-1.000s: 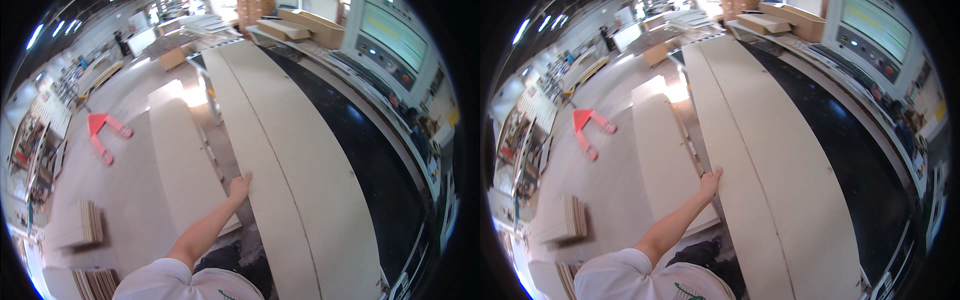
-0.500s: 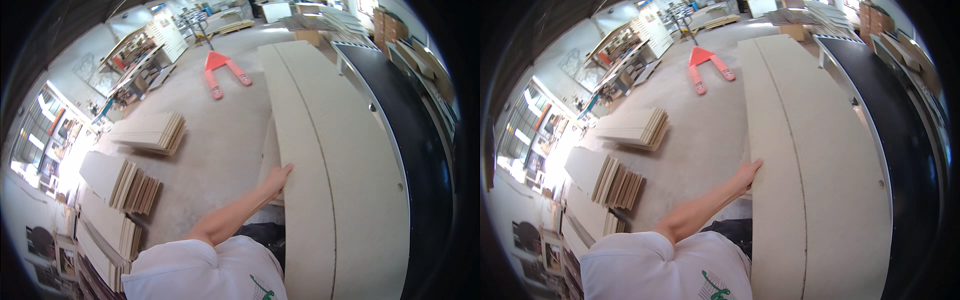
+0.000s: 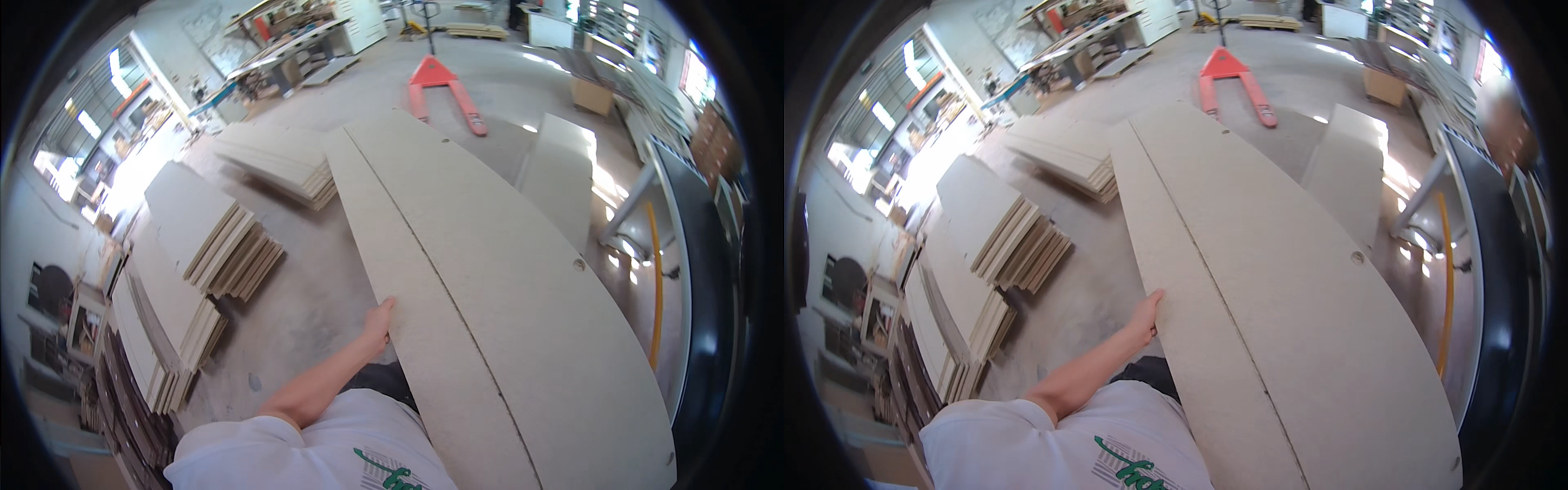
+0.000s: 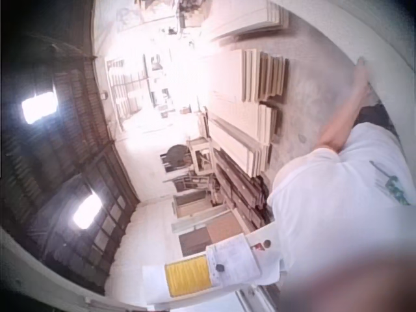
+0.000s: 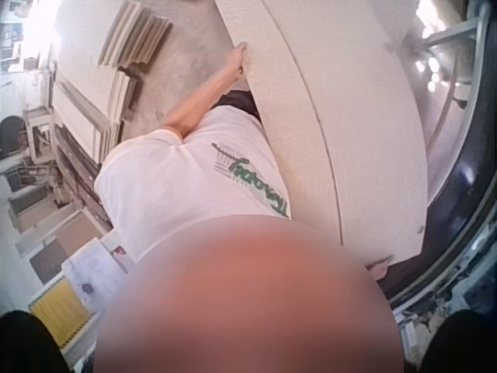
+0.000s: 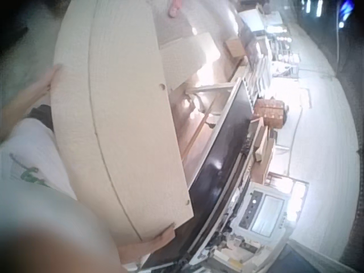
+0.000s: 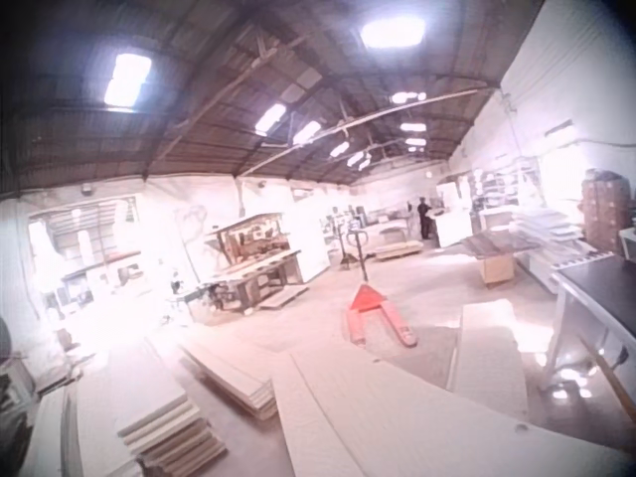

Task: The person repeatedly picks up large rectangular wood panels from a stack, places them on a CNC machine table, and uses a yellow air gun to blow dust off the table surface. The person then removes the panels and returns them to the stack, repeating the cycle.

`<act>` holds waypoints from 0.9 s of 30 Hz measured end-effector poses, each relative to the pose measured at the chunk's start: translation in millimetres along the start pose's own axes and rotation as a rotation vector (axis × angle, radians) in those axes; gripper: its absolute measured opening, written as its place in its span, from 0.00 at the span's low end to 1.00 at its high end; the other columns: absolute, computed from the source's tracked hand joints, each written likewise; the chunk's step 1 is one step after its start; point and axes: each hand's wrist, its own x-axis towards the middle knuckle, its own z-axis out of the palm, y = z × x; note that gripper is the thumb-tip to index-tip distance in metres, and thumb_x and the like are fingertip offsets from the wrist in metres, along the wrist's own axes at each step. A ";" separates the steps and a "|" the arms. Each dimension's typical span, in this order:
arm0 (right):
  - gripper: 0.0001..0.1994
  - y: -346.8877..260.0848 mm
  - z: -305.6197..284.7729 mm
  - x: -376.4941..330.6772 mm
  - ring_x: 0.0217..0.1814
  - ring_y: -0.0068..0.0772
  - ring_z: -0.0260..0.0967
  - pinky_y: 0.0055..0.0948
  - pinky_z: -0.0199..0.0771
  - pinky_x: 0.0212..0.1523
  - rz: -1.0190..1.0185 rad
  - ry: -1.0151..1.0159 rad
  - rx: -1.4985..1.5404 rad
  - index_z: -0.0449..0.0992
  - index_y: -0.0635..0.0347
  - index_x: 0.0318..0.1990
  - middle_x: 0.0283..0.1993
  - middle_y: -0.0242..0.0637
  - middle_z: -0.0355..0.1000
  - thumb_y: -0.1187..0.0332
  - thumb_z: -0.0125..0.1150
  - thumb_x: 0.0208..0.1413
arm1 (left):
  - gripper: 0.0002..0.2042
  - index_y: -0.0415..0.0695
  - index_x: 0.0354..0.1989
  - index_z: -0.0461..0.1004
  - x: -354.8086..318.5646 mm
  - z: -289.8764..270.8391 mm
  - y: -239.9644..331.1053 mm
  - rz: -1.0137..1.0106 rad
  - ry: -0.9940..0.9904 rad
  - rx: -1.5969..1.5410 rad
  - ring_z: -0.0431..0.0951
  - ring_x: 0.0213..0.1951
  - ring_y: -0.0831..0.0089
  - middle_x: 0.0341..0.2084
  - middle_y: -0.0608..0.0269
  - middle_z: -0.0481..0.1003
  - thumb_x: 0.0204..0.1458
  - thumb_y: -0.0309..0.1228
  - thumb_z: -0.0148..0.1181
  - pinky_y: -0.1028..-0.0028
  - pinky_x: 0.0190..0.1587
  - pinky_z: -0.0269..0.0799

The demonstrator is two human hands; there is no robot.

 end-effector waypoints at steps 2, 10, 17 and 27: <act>0.32 -46.7 40.5 -22.8 0.46 0.49 0.70 0.46 0.72 0.49 -0.055 -0.067 0.045 0.72 0.80 0.50 0.51 0.58 0.73 0.51 0.64 0.57 | 0.16 0.43 0.33 0.75 36.6 -42.4 28.6 -0.012 0.007 -0.011 0.74 0.19 0.75 0.23 0.69 0.73 0.56 0.45 0.57 0.73 0.16 0.61; 0.29 -239.9 263.0 -131.8 0.47 0.43 0.69 0.42 0.71 0.49 -0.236 -0.366 0.218 0.73 0.77 0.49 0.50 0.52 0.73 0.51 0.62 0.58 | 0.15 0.45 0.32 0.75 224.9 -154.1 98.9 0.074 0.330 -0.335 0.69 0.15 0.78 0.20 0.71 0.74 0.55 0.45 0.60 0.73 0.13 0.54; 0.26 -371.6 498.4 -201.5 0.54 0.43 0.68 0.41 0.69 0.56 -0.170 -0.691 0.293 0.70 0.72 0.55 0.55 0.48 0.72 0.54 0.59 0.61 | 0.19 0.43 0.37 0.78 383.8 -239.5 206.5 0.009 0.250 -0.498 0.68 0.14 0.79 0.23 0.66 0.78 0.56 0.49 0.59 0.75 0.13 0.58; 0.25 -536.1 867.0 -404.0 0.59 0.44 0.68 0.42 0.67 0.62 -0.066 -1.070 0.348 0.67 0.72 0.59 0.59 0.46 0.70 0.58 0.55 0.64 | 0.33 0.40 0.38 0.76 426.9 -195.8 272.2 -0.265 -0.093 -0.467 0.52 0.10 0.84 0.30 0.57 0.79 0.54 0.65 0.50 0.79 0.10 0.47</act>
